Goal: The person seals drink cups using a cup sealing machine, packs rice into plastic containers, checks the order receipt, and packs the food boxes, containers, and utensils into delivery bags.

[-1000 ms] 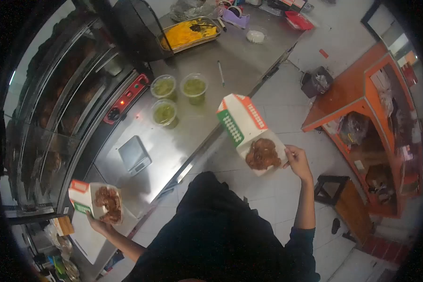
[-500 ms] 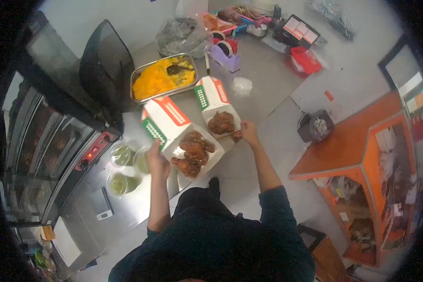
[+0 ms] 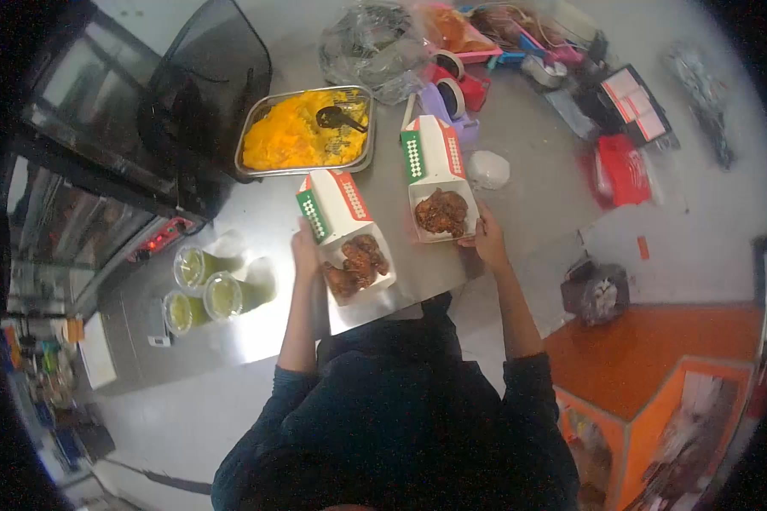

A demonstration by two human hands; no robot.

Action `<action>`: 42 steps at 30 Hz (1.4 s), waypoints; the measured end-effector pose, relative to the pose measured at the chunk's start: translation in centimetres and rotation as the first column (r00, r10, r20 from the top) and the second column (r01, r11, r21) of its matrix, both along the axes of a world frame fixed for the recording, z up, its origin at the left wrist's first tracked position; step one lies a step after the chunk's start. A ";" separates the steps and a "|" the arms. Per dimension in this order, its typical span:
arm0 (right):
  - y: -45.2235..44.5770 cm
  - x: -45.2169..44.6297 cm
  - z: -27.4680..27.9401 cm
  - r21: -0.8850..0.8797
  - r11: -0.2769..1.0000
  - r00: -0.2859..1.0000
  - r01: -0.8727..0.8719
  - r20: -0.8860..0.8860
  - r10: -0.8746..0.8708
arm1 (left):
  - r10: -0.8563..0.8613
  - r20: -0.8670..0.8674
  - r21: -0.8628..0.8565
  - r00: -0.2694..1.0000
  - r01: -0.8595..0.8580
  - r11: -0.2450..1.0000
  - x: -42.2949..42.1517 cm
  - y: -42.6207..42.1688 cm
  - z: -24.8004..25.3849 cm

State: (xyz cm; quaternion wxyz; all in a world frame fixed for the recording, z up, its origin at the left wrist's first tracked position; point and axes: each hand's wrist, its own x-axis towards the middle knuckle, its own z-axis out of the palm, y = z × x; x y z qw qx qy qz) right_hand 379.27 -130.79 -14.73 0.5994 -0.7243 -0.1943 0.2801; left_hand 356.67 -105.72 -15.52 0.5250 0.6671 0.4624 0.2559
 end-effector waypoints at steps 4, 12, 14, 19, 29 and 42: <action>-1.0 2.8 0.0 -0.200 0.979 0.975 -0.027 0.212 0.070 | 0.195 0.067 0.235 0.979 -0.205 0.950 -1.4 0.6 1.9; 4.7 -6.7 10.9 0.241 0.808 0.831 -0.537 0.316 0.458 | 0.105 0.389 0.153 0.915 -0.176 0.972 -5.4 -7.2 10.4; 6.7 -11.2 11.8 0.418 0.668 0.746 -0.616 0.039 0.665 | 0.043 0.529 -0.019 0.848 -0.040 0.999 -5.4 -10.1 11.7; 6.2 -18.6 5.6 0.371 0.553 0.628 -0.746 0.115 0.770 | 0.081 0.350 -0.031 0.933 -0.075 0.997 -8.5 -4.3 7.9; 9.7 -22.4 -1.7 -0.098 0.615 0.512 -0.783 0.460 0.725 | 0.030 -0.477 0.534 0.879 0.262 0.804 -5.8 0.3 3.1; 13.6 -24.0 -0.5 -0.432 0.716 0.335 -0.548 0.671 0.662 | 0.382 0.347 -0.303 0.857 -0.283 0.910 -18.6 -10.9 2.1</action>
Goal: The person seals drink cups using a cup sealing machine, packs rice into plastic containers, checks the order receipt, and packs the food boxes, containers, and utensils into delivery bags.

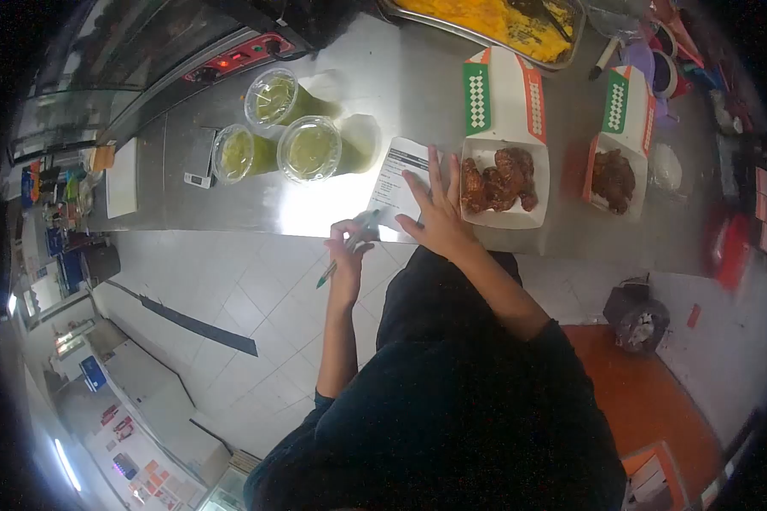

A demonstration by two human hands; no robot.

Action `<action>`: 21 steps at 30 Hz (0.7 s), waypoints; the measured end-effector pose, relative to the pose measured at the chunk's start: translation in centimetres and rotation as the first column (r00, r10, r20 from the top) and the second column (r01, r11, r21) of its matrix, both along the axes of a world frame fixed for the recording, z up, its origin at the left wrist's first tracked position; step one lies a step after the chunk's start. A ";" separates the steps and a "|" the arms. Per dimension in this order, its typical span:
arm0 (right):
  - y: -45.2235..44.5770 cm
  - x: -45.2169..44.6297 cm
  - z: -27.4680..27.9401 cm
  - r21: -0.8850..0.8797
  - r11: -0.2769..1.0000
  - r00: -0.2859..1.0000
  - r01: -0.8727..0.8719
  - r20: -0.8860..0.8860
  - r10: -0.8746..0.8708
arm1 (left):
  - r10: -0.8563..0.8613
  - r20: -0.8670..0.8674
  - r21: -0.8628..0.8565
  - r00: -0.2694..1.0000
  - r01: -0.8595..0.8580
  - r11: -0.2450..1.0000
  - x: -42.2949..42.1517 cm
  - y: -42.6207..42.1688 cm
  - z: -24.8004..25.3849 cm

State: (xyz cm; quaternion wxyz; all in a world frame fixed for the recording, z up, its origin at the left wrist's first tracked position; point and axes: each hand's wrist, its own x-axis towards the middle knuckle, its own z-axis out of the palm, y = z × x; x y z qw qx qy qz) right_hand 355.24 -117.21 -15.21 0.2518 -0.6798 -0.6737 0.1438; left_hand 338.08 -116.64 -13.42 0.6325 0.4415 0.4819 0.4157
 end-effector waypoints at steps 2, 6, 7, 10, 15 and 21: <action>0.1 0.1 -0.1 -0.039 0.999 0.999 -0.032 -0.018 0.031 | 0.042 -0.071 0.056 0.997 -0.038 0.998 0.1 0.4 -0.9; 0.3 -0.1 -0.2 -0.027 0.999 0.998 -0.034 -0.045 0.033 | -0.086 -0.250 0.196 0.964 0.138 0.971 1.9 3.0 1.6; 0.2 0.2 0.0 -0.034 0.999 0.998 -0.041 -0.042 0.040 | -0.152 -0.227 0.231 0.962 0.205 0.951 2.4 3.1 1.9; 0.2 0.3 -0.1 -0.040 0.998 0.998 -0.050 -0.042 0.048 | -0.302 0.156 0.095 0.941 0.290 0.952 1.9 1.8 2.0; 0.2 0.2 -0.2 -0.010 0.999 0.997 -0.033 -0.075 0.032 | -0.397 0.136 -0.246 0.908 0.419 0.874 -0.5 -0.2 3.0; 0.2 0.1 -0.3 -0.017 0.999 0.997 -0.029 -0.072 0.027 | -0.351 0.528 -0.042 0.773 0.437 0.899 -0.7 0.0 0.3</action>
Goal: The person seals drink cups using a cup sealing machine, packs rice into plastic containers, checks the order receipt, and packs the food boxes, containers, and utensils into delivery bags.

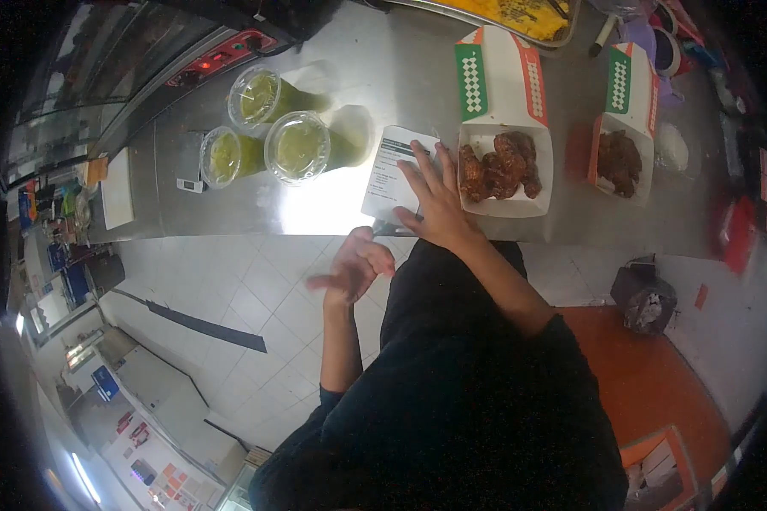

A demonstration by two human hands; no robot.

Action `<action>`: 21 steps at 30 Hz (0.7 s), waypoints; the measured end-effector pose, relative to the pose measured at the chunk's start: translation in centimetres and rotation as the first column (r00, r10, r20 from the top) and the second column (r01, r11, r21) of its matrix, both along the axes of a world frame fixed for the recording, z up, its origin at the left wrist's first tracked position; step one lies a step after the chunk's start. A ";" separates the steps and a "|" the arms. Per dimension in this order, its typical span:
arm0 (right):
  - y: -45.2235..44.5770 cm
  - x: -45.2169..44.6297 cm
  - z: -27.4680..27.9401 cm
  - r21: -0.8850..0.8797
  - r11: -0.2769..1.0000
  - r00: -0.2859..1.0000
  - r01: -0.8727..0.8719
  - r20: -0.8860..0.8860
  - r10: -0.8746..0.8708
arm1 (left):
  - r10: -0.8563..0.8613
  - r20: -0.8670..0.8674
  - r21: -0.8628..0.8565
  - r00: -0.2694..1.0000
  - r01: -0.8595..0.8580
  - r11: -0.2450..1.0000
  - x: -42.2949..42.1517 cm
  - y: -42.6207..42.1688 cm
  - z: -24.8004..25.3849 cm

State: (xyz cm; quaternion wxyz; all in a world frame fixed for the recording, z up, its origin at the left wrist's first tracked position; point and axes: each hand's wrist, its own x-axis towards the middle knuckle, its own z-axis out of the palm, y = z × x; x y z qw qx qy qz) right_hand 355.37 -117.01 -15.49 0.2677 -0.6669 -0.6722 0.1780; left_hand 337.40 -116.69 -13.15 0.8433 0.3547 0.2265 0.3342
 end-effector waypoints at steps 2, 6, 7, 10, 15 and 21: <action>0.0 0.0 0.2 -0.031 1.000 0.999 -0.003 0.034 0.004 | 0.048 -0.067 0.071 0.997 -0.043 0.997 0.4 0.9 -0.2; 0.1 0.0 -0.1 -0.008 0.999 0.995 0.045 -0.094 -0.046 | 0.269 -0.377 0.379 0.886 -0.118 0.918 2.2 2.7 -0.1; 0.2 0.0 0.1 -0.012 0.998 0.992 0.056 -0.113 -0.056 | 0.455 -0.384 0.476 0.804 -0.250 0.843 3.2 2.9 -0.5; 0.2 0.0 0.2 0.009 0.997 0.984 0.075 -0.161 -0.073 | 0.516 -0.542 0.470 0.664 -0.270 0.840 4.1 3.4 -0.2; 0.3 0.1 -0.5 0.156 0.985 0.979 0.066 -0.200 -0.034 | 0.708 -0.577 0.726 0.406 -0.141 0.673 5.5 4.6 -2.5; 0.3 0.1 -1.2 0.139 0.987 0.982 0.082 -0.182 -0.056 | 0.759 -0.521 0.750 0.391 -0.215 0.626 4.8 4.8 -2.9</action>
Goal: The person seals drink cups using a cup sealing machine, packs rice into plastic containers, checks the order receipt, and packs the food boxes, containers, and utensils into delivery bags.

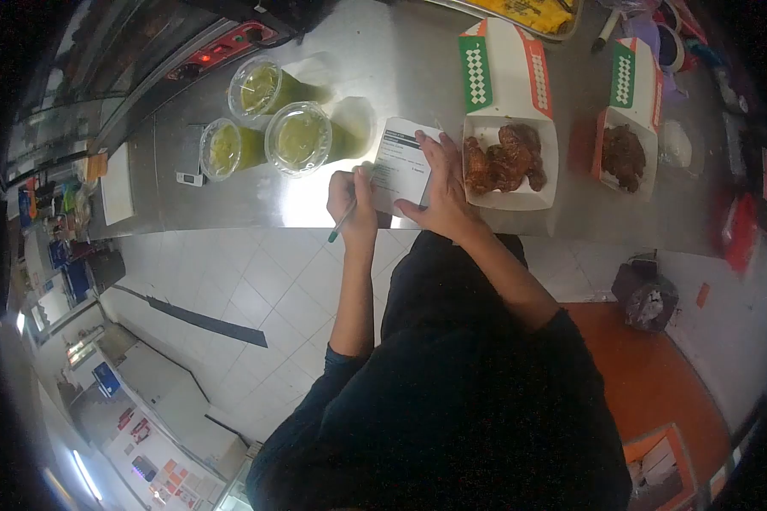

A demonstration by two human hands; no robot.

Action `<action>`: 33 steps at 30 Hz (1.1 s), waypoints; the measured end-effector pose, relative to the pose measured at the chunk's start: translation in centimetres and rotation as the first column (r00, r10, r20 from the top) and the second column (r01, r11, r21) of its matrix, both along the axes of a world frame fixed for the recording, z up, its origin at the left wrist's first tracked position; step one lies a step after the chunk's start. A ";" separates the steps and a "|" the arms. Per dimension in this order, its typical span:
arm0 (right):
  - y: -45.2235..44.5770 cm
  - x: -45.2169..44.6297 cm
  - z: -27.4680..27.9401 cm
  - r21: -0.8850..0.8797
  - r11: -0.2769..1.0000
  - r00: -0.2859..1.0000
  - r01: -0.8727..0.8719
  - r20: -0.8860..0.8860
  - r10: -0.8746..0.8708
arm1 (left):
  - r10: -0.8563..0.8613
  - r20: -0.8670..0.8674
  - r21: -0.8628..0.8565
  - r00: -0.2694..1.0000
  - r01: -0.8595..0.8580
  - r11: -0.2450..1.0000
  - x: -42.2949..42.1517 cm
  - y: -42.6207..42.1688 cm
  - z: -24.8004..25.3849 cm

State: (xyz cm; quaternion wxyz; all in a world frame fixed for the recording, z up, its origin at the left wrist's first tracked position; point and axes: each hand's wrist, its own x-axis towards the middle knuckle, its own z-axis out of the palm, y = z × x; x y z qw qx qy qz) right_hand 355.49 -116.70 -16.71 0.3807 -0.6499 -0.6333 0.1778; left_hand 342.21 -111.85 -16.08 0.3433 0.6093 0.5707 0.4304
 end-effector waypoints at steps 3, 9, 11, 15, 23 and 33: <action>0.0 -0.1 0.1 -0.007 1.000 1.000 0.004 -0.022 -0.004 | -0.120 0.113 -0.180 0.986 0.139 0.974 0.5 -0.4 2.0; 0.0 0.0 0.8 -0.076 0.997 1.000 -0.011 0.012 0.012 | -0.050 0.118 -0.178 0.992 0.070 0.982 -0.8 -0.6 0.7; -0.1 -0.1 0.6 -0.071 0.997 0.997 -0.015 0.069 0.020 | -0.041 0.058 -0.183 0.997 0.051 0.982 -1.1 -0.9 1.4; 0.0 -0.1 0.6 -0.064 0.998 0.995 -0.011 0.093 0.017 | 0.017 0.126 -0.171 0.992 0.005 0.985 -1.2 -1.4 1.4; -0.2 -0.2 0.8 -0.077 0.997 0.995 -0.018 0.094 0.026 | -0.015 0.157 -0.159 0.987 0.040 0.987 -0.9 -2.0 1.7; -0.3 -0.1 0.9 -0.090 0.995 0.996 -0.036 0.072 0.043 | -0.152 -0.022 0.037 0.988 0.153 0.988 -1.9 -2.4 1.1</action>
